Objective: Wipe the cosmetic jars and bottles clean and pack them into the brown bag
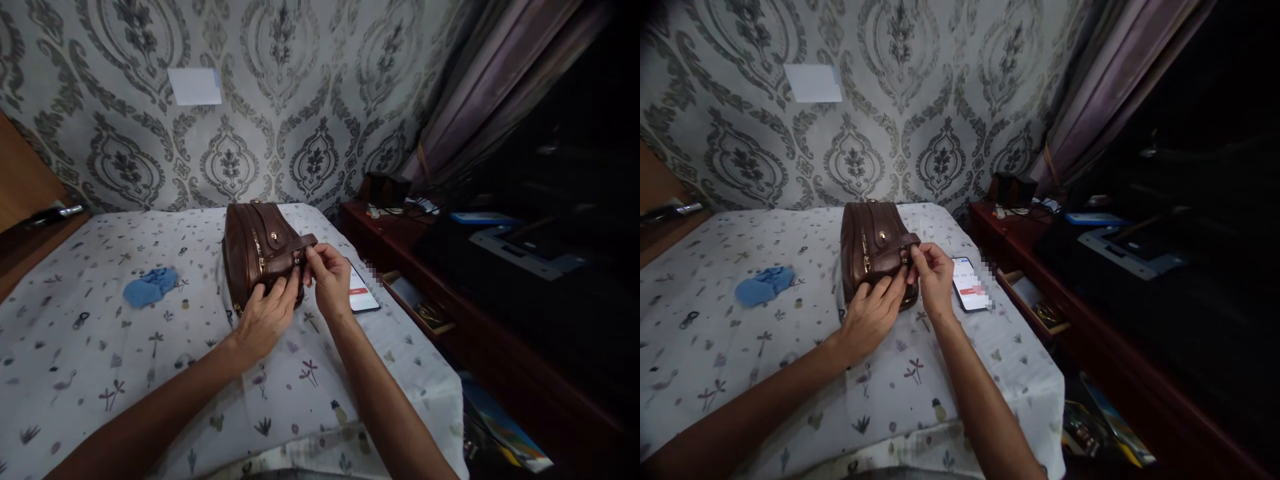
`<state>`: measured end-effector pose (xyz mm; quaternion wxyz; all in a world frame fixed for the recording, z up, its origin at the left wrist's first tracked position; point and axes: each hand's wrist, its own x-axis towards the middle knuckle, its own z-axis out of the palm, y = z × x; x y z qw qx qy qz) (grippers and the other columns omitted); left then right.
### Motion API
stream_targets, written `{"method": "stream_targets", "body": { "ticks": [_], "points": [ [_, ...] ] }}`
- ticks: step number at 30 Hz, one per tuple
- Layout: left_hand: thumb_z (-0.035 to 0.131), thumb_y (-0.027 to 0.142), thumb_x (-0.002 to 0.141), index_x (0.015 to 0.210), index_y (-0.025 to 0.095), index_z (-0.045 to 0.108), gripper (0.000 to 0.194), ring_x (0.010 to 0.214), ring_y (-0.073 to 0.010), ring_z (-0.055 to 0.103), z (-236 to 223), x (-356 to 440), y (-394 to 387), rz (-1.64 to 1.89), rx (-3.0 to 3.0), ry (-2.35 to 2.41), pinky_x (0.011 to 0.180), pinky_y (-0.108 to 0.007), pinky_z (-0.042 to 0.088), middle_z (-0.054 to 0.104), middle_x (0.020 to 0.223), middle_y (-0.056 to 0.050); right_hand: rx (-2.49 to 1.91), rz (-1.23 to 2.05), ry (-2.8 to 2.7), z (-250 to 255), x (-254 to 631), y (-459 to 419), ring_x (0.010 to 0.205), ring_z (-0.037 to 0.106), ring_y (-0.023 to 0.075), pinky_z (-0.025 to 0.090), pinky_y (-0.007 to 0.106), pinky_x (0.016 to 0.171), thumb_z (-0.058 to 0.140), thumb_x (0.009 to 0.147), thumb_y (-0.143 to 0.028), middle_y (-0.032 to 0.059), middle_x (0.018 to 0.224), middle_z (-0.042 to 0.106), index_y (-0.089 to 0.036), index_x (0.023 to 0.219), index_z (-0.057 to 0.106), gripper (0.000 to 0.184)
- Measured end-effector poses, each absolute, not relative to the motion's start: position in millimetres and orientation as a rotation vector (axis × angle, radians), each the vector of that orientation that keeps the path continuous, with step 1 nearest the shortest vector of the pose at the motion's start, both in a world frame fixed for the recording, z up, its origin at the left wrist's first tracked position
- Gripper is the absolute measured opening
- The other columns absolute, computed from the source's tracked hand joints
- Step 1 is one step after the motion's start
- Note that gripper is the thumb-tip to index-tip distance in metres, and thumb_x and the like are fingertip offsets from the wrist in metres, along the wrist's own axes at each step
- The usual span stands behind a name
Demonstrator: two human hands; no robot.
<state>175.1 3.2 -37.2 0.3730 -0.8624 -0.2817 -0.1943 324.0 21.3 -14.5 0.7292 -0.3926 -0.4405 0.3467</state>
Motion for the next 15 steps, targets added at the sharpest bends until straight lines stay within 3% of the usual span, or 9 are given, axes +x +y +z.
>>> {"method": "stream_targets", "body": {
  "ticks": [8,15],
  "points": [
    [0.037,0.014,0.099,0.137,0.007,0.06,0.045,0.109,-0.0239,0.059,-37.1,174.6,3.2,-0.477,-2.218,-0.717,0.07,-0.035,0.047,0.049,0.153,-0.014,-0.845,0.768,-0.948,-19.0,322.6,20.6,0.034,0.029,0.0018,0.025,0.018,0.033,0.077,0.074,-0.054,-0.0045,0.062,0.064,-0.02,0.073,0.057,0.04],
    [0.041,0.014,0.099,0.135,0.012,0.062,0.042,0.114,-0.0251,0.059,-41.1,171.8,5.4,-0.463,-2.292,-0.691,0.071,-0.036,0.046,0.051,0.152,-0.012,-0.928,0.711,-0.968,-24.1,318.9,13.2,0.037,0.031,0.0029,0.025,0.018,0.033,0.073,0.077,-0.059,-0.0029,0.068,0.065,-0.02,0.077,0.056,0.043]
  ]
}}
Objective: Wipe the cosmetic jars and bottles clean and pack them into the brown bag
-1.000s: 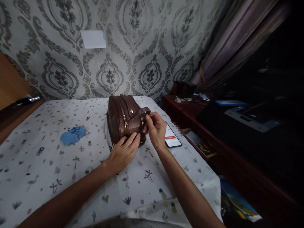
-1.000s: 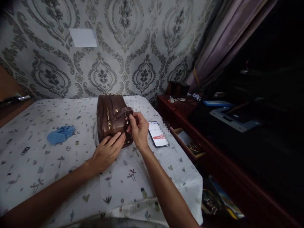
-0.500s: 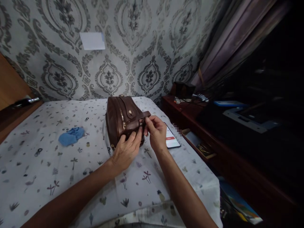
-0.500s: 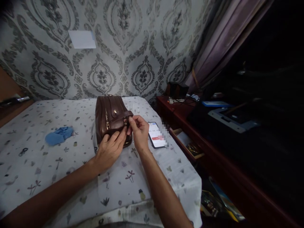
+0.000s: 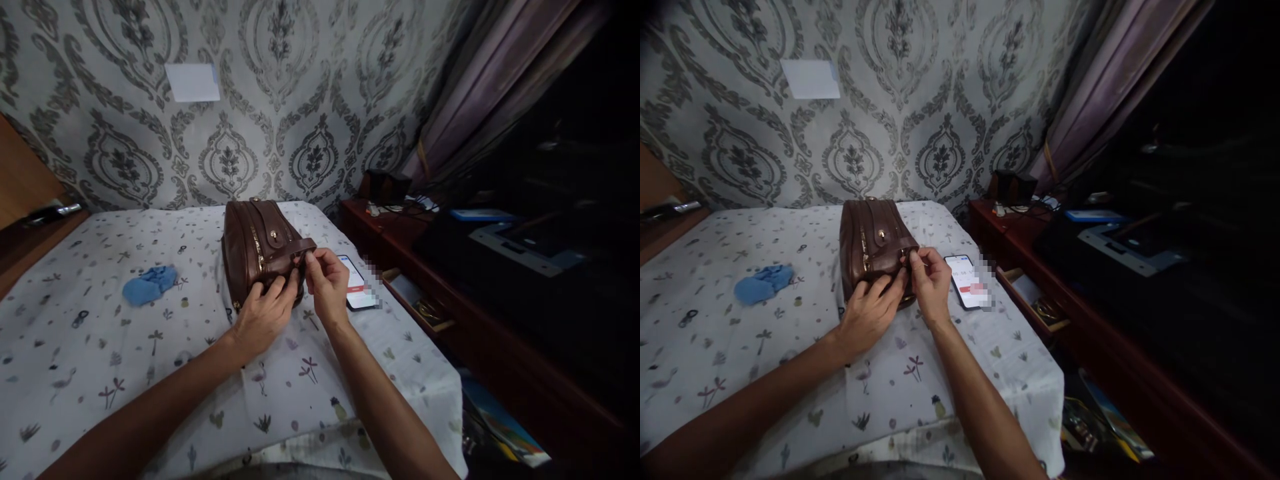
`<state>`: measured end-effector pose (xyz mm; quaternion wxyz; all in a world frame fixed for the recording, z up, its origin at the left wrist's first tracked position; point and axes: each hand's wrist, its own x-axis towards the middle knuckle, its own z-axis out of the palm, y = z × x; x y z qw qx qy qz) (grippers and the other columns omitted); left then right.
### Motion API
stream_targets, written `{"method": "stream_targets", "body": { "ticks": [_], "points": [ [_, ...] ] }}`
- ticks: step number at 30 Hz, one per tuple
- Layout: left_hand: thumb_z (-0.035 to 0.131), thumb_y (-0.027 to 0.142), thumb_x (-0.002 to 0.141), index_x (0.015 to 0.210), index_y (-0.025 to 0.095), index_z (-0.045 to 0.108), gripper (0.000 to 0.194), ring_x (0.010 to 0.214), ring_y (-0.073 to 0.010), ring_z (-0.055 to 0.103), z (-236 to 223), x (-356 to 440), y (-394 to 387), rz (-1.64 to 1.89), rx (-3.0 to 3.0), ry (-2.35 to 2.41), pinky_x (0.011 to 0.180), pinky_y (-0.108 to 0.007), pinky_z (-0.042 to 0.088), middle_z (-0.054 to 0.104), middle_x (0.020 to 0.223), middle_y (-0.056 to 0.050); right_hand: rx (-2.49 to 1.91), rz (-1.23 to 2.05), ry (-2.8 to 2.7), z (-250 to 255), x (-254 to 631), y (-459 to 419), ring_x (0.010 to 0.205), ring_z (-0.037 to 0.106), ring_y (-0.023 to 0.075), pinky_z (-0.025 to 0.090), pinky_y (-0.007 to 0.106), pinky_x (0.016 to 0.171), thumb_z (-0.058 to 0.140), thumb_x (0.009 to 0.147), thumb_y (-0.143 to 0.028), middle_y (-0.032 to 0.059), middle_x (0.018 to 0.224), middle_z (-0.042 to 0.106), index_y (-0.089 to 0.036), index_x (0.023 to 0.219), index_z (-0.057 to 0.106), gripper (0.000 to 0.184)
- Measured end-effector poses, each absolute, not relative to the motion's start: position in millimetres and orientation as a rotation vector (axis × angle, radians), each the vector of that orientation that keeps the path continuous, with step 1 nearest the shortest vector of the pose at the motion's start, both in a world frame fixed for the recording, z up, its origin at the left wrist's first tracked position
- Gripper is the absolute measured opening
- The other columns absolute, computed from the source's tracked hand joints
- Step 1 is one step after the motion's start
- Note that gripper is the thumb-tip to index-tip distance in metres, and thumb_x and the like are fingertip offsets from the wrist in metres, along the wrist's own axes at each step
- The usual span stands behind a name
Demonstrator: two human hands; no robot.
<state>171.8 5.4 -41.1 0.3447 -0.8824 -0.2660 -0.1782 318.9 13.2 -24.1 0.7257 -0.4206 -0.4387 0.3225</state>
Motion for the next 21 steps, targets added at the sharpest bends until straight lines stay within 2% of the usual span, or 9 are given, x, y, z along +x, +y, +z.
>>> {"method": "stream_targets", "body": {
  "ticks": [5,9,15,21],
  "points": [
    [0.04,0.013,0.1,0.129,0.012,0.066,0.039,0.112,-0.0235,0.06,-44,168,6,-0.519,-2.246,-0.649,0.071,-0.035,0.047,0.056,0.147,-0.01,-0.862,0.743,-0.952,-29,320,15,0.037,0.03,0.0025,0.023,0.018,0.034,0.074,0.079,-0.053,-0.0033,0.068,0.066,-0.02,0.078,0.056,0.038],
    [0.04,0.014,0.1,0.131,0.013,0.065,0.04,0.118,-0.0218,0.06,-51,161,9,-0.575,-2.244,-0.609,0.081,-0.034,0.048,0.06,0.143,-0.009,-0.833,0.744,-0.941,-32,320,16,0.036,0.03,0.0026,0.024,0.019,0.034,0.073,0.081,-0.052,-0.0035,0.069,0.066,-0.02,0.078,0.056,0.037],
    [0.042,0.014,0.1,0.135,0.015,0.063,0.041,0.126,-0.0236,0.059,-56,158,10,-0.505,-2.316,-0.603,0.085,-0.033,0.049,0.058,0.145,-0.012,-0.9,0.722,-0.952,-32,318,14,0.038,0.03,0.0032,0.023,0.019,0.034,0.072,0.08,-0.056,-0.0032,0.069,0.066,-0.02,0.079,0.055,0.04],
    [0.04,0.013,0.1,0.135,0.015,0.063,0.041,0.125,-0.0231,0.06,-55,159,10,-0.531,-2.297,-0.598,0.083,-0.033,0.049,0.057,0.146,-0.011,-0.891,0.713,-0.964,-31,317,13,0.038,0.032,0.003,0.024,0.019,0.034,0.071,0.08,-0.056,-0.0028,0.07,0.066,-0.02,0.078,0.057,0.039]
  ]
}}
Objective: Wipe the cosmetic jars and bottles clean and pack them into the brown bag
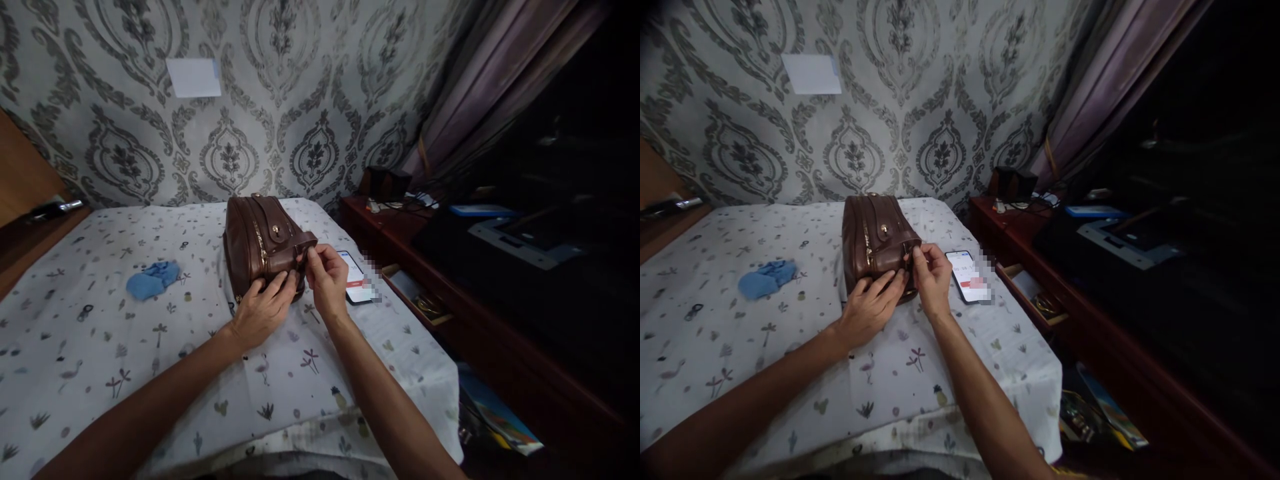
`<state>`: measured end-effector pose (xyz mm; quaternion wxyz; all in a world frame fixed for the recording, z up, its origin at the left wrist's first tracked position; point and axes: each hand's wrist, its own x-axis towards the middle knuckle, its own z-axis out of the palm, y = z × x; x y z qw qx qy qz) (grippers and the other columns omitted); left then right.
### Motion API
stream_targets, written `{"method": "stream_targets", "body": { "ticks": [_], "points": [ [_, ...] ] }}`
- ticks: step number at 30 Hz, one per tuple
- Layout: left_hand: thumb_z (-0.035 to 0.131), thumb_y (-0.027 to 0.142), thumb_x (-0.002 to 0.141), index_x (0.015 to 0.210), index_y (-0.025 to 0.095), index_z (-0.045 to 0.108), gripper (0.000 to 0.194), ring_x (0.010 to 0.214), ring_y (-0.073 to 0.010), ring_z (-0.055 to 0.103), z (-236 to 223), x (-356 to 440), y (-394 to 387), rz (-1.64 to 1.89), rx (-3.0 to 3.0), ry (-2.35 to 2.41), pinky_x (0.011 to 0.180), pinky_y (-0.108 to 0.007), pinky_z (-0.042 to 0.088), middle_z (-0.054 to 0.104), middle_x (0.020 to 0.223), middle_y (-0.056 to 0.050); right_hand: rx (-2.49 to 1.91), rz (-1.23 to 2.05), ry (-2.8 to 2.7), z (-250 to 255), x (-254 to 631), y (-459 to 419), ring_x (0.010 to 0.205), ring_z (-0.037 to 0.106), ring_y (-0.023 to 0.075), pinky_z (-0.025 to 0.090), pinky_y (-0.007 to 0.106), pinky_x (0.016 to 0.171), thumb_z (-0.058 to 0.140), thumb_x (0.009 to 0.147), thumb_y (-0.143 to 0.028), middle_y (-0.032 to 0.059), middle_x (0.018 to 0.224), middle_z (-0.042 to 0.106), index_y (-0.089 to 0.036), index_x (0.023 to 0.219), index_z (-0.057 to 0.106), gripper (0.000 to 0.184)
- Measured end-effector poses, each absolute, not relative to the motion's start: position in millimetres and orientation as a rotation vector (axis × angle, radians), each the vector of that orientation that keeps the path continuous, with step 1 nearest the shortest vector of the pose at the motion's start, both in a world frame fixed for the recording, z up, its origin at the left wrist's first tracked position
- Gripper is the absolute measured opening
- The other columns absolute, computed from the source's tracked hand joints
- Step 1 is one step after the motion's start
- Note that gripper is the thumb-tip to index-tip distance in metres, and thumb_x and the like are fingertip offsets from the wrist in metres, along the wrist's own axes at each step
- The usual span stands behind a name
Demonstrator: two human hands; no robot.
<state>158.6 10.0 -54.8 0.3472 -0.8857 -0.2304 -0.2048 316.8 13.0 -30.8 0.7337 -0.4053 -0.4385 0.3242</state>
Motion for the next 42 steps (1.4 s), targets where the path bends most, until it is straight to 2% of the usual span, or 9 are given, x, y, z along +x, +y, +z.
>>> {"method": "stream_targets", "body": {
  "ticks": [5,10,19,24,28,31,35,38,42],
  "points": [
    [0.04,0.011,0.099,0.135,0.016,0.063,0.044,0.127,-0.0233,0.058,-53,159,7,-0.514,-2.315,-0.62,0.084,-0.033,0.048,0.053,0.15,-0.01,-0.91,0.704,-0.975,-30,317,12,0.038,0.032,0.0033,0.025,0.019,0.034,0.071,0.079,-0.059,-0.002,0.072,0.067,-0.02,0.078,0.057,0.042],
    [0.036,0.009,0.099,0.132,0.013,0.065,0.044,0.124,-0.0227,0.06,-49,161,1,-0.511,-2.28,-0.661,0.084,-0.036,0.048,0.057,0.146,-0.01,-0.874,0.743,-0.959,-32,320,12,0.038,0.032,0.0036,0.025,0.02,0.035,0.074,0.078,-0.056,-0.0032,0.069,0.066,-0.02,0.079,0.058,0.039],
    [0.039,0.01,0.099,0.131,0.012,0.065,0.041,0.121,-0.0276,0.059,-47,170,-3,-0.485,-2.33,-0.728,0.079,-0.039,0.047,0.061,0.141,-0.015,-0.863,0.76,-0.96,-32,320,12,0.038,0.029,0.0037,0.025,0.02,0.036,0.073,0.079,-0.055,-0.0034,0.067,0.065,-0.021,0.077,0.057,0.038],
    [0.039,0.012,0.1,0.126,0.013,0.068,0.039,0.122,-0.0266,0.057,-45,174,-4,-0.454,-2.336,-0.739,0.087,-0.041,0.047,0.06,0.142,-0.012,-0.883,0.742,-0.97,-33,319,14,0.038,0.031,0.0034,0.027,0.02,0.037,0.073,0.08,-0.053,-0.0029,0.071,0.066,-0.021,0.079,0.058,0.036],
    [0.038,0.013,0.1,0.129,0.012,0.066,0.04,0.121,-0.0259,0.057,-44,173,-2,-0.463,-2.311,-0.76,0.091,-0.04,0.047,0.064,0.136,-0.012,-0.884,0.698,-0.992,-32,319,10,0.042,0.038,0.0049,0.032,0.02,0.04,0.071,0.081,-0.047,-0.0041,0.068,0.062,-0.021,0.081,0.06,0.029],
    [0.037,0.013,0.1,0.131,0.011,0.064,0.042,0.121,-0.0245,0.057,-42,167,-1,-0.505,-2.317,-0.708,0.093,-0.038,0.046,0.065,0.135,-0.011,-0.917,0.597,-1.041,-34,323,2,0.051,0.043,0.0058,0.037,0.02,0.047,0.074,0.08,-0.037,-0.0023,0.083,0.065,-0.022,0.096,0.065,0.024],
    [0.038,0.01,0.097,0.134,0.009,0.061,0.043,0.118,-0.0247,0.059,-39,156,-1,-0.533,-2.356,-0.663,0.094,-0.037,0.045,0.064,0.137,-0.014,-0.977,0.54,-1.114,-45,327,-7,0.064,0.051,0.0069,0.048,0.023,0.059,0.082,0.072,-0.031,0.003,0.115,0.06,-0.026,0.116,0.06,0.049],
    [0.04,0.008,0.095,0.131,0.008,0.062,0.043,0.118,-0.0259,0.059,-39,154,1,-0.545,-2.376,-0.663,0.09,-0.037,0.045,0.06,0.141,-0.018,-1.013,0.555,-1.175,-55,329,-6,0.074,0.055,0.0107,0.054,0.027,0.065,0.081,0.074,-0.039,0.0063,0.121,0.054,-0.027,0.126,0.055,0.059],
    [0.041,0.007,0.093,0.13,0.006,0.063,0.043,0.121,-0.0265,0.059,-42,154,5,-0.54,-2.368,-0.622,0.089,-0.037,0.045,0.058,0.142,-0.02,-1.073,0.5,-1.202,-64,331,1,0.074,0.054,0.0114,0.053,0.028,0.066,0.071,0.083,-0.041,0.0084,0.123,0.055,-0.025,0.127,0.054,0.05]
  ]
}}
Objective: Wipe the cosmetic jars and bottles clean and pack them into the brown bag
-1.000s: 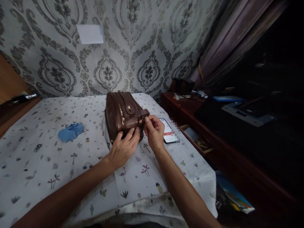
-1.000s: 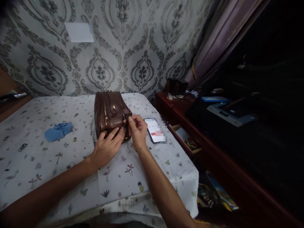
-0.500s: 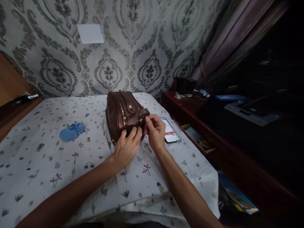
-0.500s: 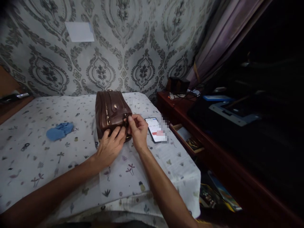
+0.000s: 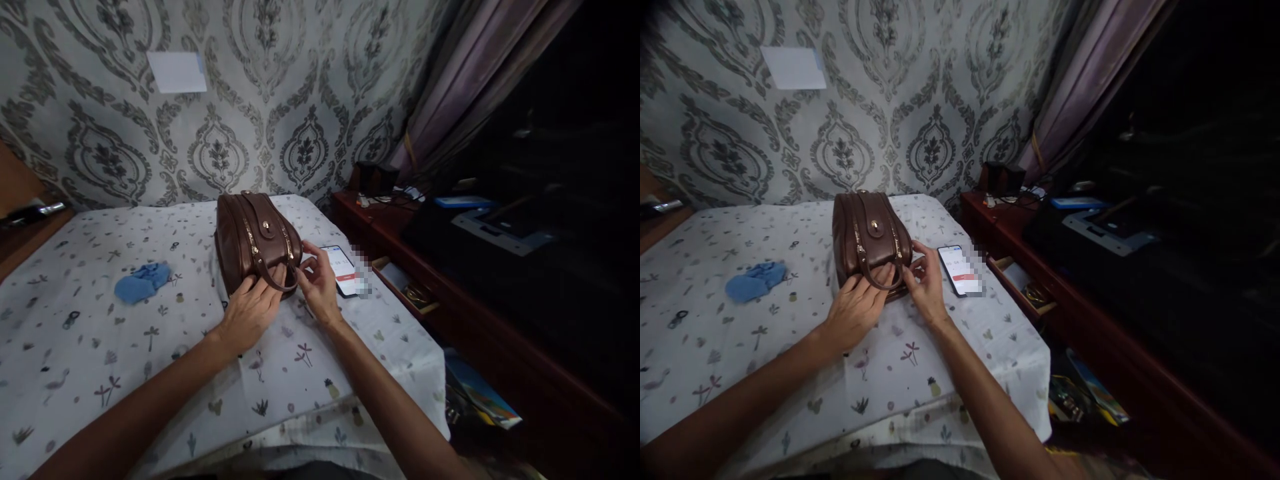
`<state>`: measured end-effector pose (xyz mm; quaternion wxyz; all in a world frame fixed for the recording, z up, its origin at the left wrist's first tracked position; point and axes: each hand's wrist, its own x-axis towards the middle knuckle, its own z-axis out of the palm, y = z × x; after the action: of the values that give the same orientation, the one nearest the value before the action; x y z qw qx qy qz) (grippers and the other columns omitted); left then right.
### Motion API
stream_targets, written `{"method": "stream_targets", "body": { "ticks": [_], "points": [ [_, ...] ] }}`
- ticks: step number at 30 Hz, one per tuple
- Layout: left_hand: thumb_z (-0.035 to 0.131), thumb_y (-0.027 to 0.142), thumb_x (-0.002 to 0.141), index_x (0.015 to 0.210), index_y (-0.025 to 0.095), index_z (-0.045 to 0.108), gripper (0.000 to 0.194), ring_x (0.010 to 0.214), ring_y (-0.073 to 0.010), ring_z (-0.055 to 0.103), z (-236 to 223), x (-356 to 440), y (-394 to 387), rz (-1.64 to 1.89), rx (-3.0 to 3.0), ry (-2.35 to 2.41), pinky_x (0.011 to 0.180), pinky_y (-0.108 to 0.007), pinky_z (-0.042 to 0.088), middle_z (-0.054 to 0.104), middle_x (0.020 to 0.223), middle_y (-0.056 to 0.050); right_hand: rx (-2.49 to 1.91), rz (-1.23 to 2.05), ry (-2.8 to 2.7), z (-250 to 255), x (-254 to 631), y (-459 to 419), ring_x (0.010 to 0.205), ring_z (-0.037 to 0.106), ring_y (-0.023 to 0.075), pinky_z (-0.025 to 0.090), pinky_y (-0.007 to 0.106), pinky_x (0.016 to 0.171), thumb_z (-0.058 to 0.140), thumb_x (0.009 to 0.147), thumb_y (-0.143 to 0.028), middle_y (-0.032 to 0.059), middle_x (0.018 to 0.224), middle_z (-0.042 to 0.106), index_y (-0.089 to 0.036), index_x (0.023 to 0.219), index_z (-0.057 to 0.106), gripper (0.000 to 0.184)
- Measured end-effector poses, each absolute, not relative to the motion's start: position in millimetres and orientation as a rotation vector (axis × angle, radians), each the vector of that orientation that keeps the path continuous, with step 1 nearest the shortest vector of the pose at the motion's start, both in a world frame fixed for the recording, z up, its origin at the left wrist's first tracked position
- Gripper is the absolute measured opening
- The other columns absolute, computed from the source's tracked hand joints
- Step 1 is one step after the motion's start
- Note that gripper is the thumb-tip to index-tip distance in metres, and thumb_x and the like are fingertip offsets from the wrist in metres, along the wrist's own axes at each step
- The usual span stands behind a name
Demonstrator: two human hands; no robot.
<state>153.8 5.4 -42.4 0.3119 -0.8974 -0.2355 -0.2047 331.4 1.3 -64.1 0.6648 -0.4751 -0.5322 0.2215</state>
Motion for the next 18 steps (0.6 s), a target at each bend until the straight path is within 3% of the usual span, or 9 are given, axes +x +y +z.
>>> {"method": "stream_targets", "body": {
  "ticks": [11,18],
  "points": [
    [0.035,0.006,0.095,0.128,0.007,0.067,0.046,0.116,-0.0232,0.063,-48.6,153.7,11.5,-0.574,-2.278,-0.581,0.092,-0.035,0.046,0.067,0.133,-0.014,-1.263,0.26,-1.206,-61.3,325.7,10.4,0.054,0.049,0.008,0.047,0.028,0.056,0.066,0.083,-0.032,0.0034,0.105,0.062,-0.023,0.123,0.05,0.043],
    [0.039,0.008,0.095,0.128,0.005,0.066,0.042,0.115,-0.0261,0.064,-50.0,154.7,14.4,-0.643,-2.299,-0.562,0.093,-0.036,0.045,0.07,0.127,-0.017,-1.217,0.299,-1.343,-58.0,332.6,4.6,0.06,0.052,0.0087,0.05,0.029,0.058,0.066,0.086,-0.041,0.0069,0.115,0.056,-0.022,0.135,0.041,0.058]
  ]
}}
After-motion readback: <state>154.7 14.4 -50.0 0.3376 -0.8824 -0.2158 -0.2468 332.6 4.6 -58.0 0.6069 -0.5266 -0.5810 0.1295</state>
